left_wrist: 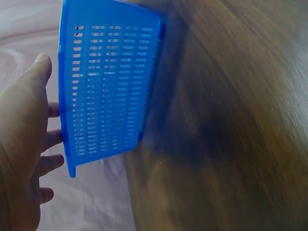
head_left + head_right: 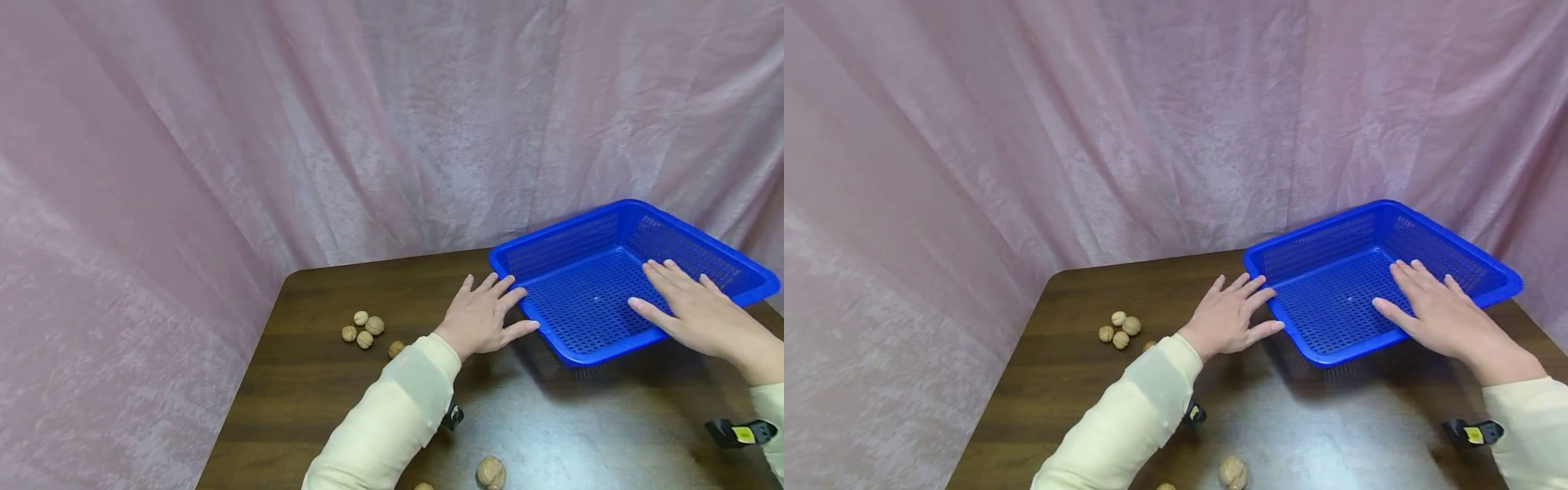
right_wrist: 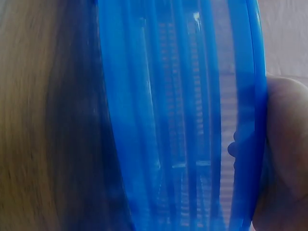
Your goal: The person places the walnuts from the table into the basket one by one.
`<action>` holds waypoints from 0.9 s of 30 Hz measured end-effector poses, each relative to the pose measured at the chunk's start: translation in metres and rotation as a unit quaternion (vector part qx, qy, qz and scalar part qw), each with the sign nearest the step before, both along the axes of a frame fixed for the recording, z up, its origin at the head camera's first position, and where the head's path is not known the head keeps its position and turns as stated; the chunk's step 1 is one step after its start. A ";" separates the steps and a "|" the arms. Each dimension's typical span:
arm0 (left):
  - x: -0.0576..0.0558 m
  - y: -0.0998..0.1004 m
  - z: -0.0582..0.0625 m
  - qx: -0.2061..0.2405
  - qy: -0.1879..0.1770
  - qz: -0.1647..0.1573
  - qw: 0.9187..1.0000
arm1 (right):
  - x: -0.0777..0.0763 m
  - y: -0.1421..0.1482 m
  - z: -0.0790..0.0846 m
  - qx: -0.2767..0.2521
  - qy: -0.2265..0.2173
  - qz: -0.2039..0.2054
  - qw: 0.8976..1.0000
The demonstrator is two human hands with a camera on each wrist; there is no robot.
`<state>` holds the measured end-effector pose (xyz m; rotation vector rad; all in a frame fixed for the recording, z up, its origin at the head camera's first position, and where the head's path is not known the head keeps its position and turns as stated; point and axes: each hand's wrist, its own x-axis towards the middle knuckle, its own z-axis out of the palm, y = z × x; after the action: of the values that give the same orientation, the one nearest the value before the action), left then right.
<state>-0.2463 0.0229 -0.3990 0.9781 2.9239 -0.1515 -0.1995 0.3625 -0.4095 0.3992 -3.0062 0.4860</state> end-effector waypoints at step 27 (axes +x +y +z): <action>0.004 -0.102 -0.005 0.083 -0.003 0.143 0.986 | 0.009 -0.036 0.001 -0.006 -0.040 -0.001 0.999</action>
<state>-0.2427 -0.0789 -0.4043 0.5591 3.0681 0.1105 -0.1902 0.3264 -0.4086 0.3843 -3.0784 0.5314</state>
